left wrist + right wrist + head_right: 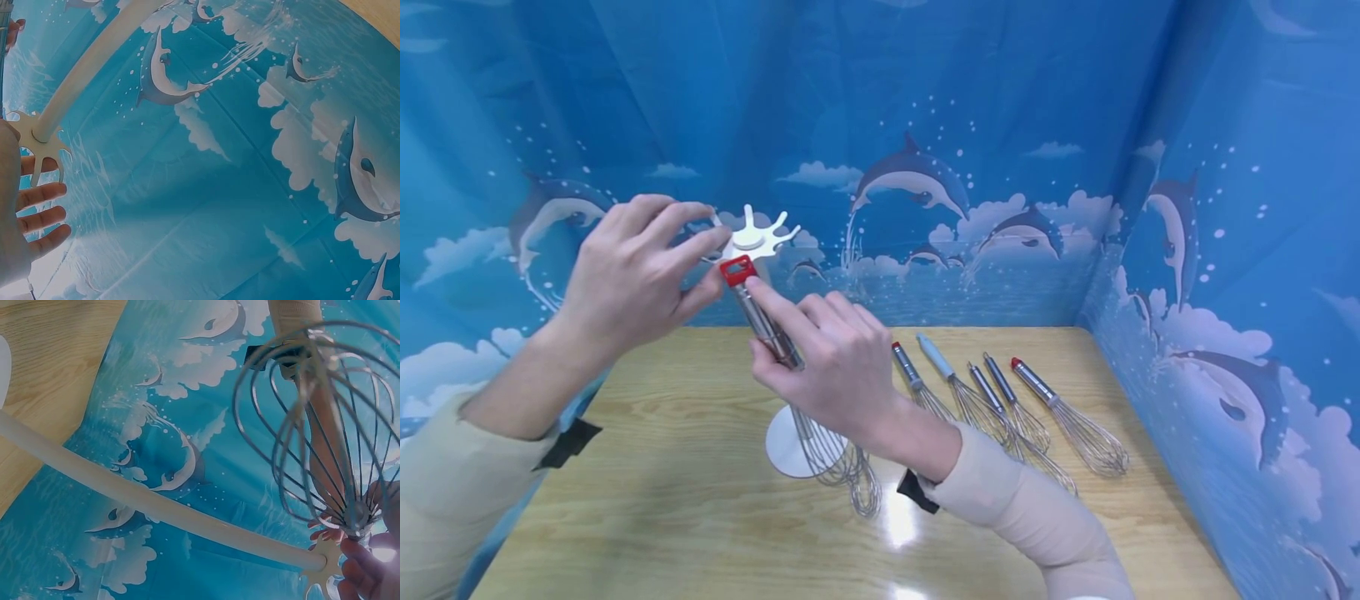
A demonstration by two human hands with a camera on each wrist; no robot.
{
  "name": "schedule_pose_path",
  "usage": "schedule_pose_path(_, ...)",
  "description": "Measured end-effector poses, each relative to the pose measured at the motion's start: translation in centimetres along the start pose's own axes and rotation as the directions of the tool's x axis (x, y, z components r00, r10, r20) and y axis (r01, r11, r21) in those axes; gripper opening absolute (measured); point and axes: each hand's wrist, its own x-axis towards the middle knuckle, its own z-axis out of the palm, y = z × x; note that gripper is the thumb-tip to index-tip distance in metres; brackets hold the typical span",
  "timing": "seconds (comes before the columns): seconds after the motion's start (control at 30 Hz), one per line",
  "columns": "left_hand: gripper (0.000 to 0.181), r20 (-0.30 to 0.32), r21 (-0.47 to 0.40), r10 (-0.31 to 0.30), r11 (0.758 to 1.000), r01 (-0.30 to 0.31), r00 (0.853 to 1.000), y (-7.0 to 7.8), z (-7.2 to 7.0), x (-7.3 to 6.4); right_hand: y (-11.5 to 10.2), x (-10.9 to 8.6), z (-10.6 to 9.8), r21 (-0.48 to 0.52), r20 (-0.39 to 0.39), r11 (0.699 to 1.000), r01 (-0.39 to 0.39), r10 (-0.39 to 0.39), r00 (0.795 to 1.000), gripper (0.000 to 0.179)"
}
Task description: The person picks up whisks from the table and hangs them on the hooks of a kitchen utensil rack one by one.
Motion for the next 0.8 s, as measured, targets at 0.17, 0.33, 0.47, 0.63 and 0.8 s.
schedule_pose_path(0.17, 0.037, 0.0, 0.001, 0.001, 1.0, -0.001, 1.0, 0.02, 0.01, 0.04, -0.04, 0.07, -0.09, 0.01, 0.006, 1.0, -0.009, 0.009, 1.0, 0.049)
schedule_pose_path(0.33, 0.037, 0.001, 0.003, 0.002, 1.0, -0.002, 1.0, -0.01, 0.02, 0.01, 0.03, 0.0, -0.05, 0.004, 0.015, 1.0, -0.005, 0.005, 1.0, 0.05)
schedule_pose_path(0.47, 0.038, 0.005, 0.011, 0.011, 1.0, -0.011, 1.0, -0.1, 0.02, 0.05, 0.23, -0.12, 0.13, -0.009, 0.039, 1.0, -0.014, 0.015, 0.999, 0.051)
schedule_pose_path(0.63, 0.039, 0.007, 0.018, 0.031, 0.999, -0.031, 0.999, -0.28, -0.04, 0.12, 0.45, -0.32, 0.44, -0.015, 0.052, 0.999, -0.031, 0.032, 0.998, 0.051)
schedule_pose_path(0.8, 0.04, 0.0, 0.009, 0.038, 0.999, -0.038, 0.999, -0.38, -0.11, 0.03, 0.56, -0.58, 0.85, -0.019, 0.033, 1.0, -0.025, 0.026, 0.999, 0.052)
